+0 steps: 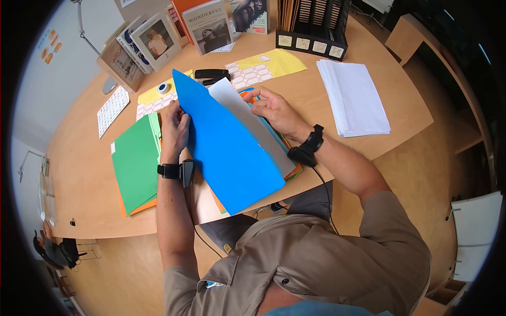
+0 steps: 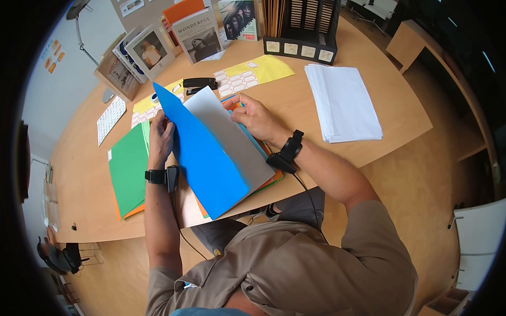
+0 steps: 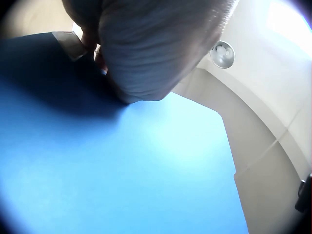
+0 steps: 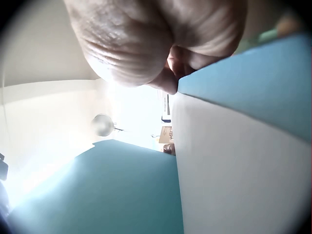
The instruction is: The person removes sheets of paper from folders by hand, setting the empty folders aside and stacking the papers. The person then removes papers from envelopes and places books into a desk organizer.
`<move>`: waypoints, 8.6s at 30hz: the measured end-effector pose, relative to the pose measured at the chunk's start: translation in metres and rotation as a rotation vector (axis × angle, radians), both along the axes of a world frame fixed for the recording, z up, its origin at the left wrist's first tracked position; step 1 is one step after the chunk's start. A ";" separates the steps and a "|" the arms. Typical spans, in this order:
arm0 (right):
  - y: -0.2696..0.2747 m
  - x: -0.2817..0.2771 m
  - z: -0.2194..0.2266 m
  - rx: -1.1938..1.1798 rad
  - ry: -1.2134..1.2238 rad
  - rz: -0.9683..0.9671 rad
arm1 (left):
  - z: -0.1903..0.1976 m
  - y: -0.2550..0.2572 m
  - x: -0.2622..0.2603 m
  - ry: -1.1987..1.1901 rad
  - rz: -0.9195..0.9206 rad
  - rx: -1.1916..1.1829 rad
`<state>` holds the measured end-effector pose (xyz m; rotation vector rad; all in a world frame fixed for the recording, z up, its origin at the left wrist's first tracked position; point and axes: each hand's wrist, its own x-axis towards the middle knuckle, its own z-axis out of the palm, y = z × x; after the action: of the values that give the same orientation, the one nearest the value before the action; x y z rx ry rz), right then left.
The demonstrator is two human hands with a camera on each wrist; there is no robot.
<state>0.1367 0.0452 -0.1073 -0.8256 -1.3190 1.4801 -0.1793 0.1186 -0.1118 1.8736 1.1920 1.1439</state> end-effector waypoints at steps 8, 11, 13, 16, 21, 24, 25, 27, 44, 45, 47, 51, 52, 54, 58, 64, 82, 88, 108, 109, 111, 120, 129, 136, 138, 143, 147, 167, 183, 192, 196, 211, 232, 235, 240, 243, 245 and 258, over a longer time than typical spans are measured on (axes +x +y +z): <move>0.003 -0.003 -0.001 -0.026 0.101 -0.030 | -0.007 0.004 -0.003 -0.068 -0.009 -0.012; -0.001 0.000 0.001 0.023 -0.073 -0.039 | -0.009 0.006 -0.003 -0.020 -0.015 0.012; -0.003 -0.009 0.003 0.164 -0.106 -0.127 | 0.000 -0.003 0.006 0.301 0.103 0.207; -0.005 -0.007 0.002 0.267 -0.203 -0.192 | 0.004 -0.006 0.010 0.350 0.120 0.212; 0.007 0.002 -0.017 0.173 -0.254 -0.089 | 0.004 -0.007 0.012 0.325 0.123 0.204; -0.004 -0.007 -0.010 0.358 -0.229 -0.116 | 0.004 -0.005 0.009 0.230 0.058 0.146; -0.009 -0.008 -0.003 0.336 -0.331 -0.139 | 0.004 -0.004 0.008 0.148 -0.007 0.071; -0.003 -0.005 -0.002 0.209 -0.478 -0.144 | 0.005 -0.006 0.007 0.066 -0.029 0.017; 0.027 0.021 -0.022 0.308 0.002 -0.580 | 0.066 -0.048 -0.002 0.166 -0.212 -0.457; 0.031 0.036 -0.022 0.300 -0.107 -0.651 | 0.087 -0.056 -0.005 0.338 -0.118 -0.394; 0.033 0.054 -0.009 0.187 -0.026 -0.731 | 0.096 -0.057 -0.030 0.380 -0.007 -0.090; 0.039 0.077 0.002 0.110 0.090 -0.724 | 0.129 -0.018 -0.121 0.628 0.138 0.257; 0.037 0.078 0.006 0.053 0.078 -0.700 | 0.137 -0.003 -0.143 0.668 0.175 0.222; 0.036 0.078 0.006 -0.003 0.068 -0.678 | 0.151 0.030 -0.184 0.763 0.187 -0.106; 0.034 0.073 0.005 -0.033 -0.039 -0.572 | 0.092 0.077 -0.263 0.972 0.315 -0.095; 0.030 0.105 0.024 0.020 -0.053 -0.545 | 0.016 0.092 -0.289 1.082 0.326 -0.151; 0.008 0.393 0.052 -0.390 -0.988 -0.859 | 0.064 -0.039 -0.023 0.544 -0.087 0.021; 0.008 0.387 0.014 -0.324 -1.209 -0.855 | 0.024 -0.031 0.009 0.824 0.031 -0.034; 0.016 0.066 0.025 0.240 -0.715 -0.339 | 0.027 -0.022 0.004 0.653 0.049 -0.181; 0.018 0.054 0.022 0.224 -0.714 -0.285 | 0.029 -0.022 0.004 0.666 0.042 -0.201; 0.025 0.034 0.014 0.180 -0.640 -0.259 | 0.031 -0.021 0.004 0.681 0.036 -0.221; 0.038 0.024 -0.024 0.132 -0.446 -0.340 | -0.009 -0.004 -0.008 0.618 0.128 0.247; 0.021 0.014 -0.010 0.206 -0.243 -0.256 | 0.018 -0.008 -0.014 0.076 0.309 -0.066; 0.002 0.001 0.004 0.181 -0.221 -0.056 | 0.011 -0.004 -0.020 -0.312 0.247 -0.195; 0.005 0.002 0.001 0.191 -0.194 -0.050 | 0.010 -0.004 -0.022 -0.335 0.234 -0.193; -0.004 -0.010 0.013 0.021 0.045 -0.010 | 0.000 0.002 -0.028 -0.425 0.194 -0.231; -0.006 -0.009 0.013 -0.053 0.124 0.010 | 0.000 0.003 -0.030 -0.428 0.193 -0.293; 0.004 -0.005 -0.013 0.180 -0.119 0.034 | 0.002 -0.003 -0.021 -0.526 0.155 -0.396; 0.002 -0.006 -0.011 -0.046 0.049 0.160 | 0.014 -0.016 -0.009 -0.192 0.101 -0.210; -0.002 -0.007 -0.006 0.003 -0.021 0.147 | 0.019 -0.019 -0.005 -0.098 0.072 -0.187; 0.003 -0.005 -0.013 0.049 -0.077 0.160 | 0.016 -0.020 -0.004 -0.035 0.135 -0.156; 0.001 -0.007 -0.017 -0.022 -0.126 0.187 | 0.005 -0.015 -0.012 -0.189 0.050 -0.320; -0.005 -0.009 -0.006 -0.129 0.236 0.233 | -0.014 0.004 -0.025 -0.439 0.205 -0.368; -0.004 -0.006 -0.006 -0.120 0.152 0.219 | -0.014 0.003 -0.027 -0.456 0.204 -0.358; -0.006 -0.009 -0.003 0.057 -0.016 0.198 | -0.012 0.002 -0.026 -0.476 0.222 -0.338; -0.006 -0.008 -0.004 0.050 -0.031 0.216 | -0.011 0.001 -0.024 -0.478 0.237 -0.322; -0.007 -0.008 -0.001 0.034 -0.048 0.220 | -0.010 0.001 -0.024 -0.484 0.244 -0.316; -0.013 -0.006 0.007 -0.029 -0.025 0.234 | -0.011 0.001 -0.028 -0.490 0.259 -0.321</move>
<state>0.1304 0.0325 -0.1007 -0.7289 -1.4553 1.6782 -0.2074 0.1200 -0.1228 1.1374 1.2583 1.3558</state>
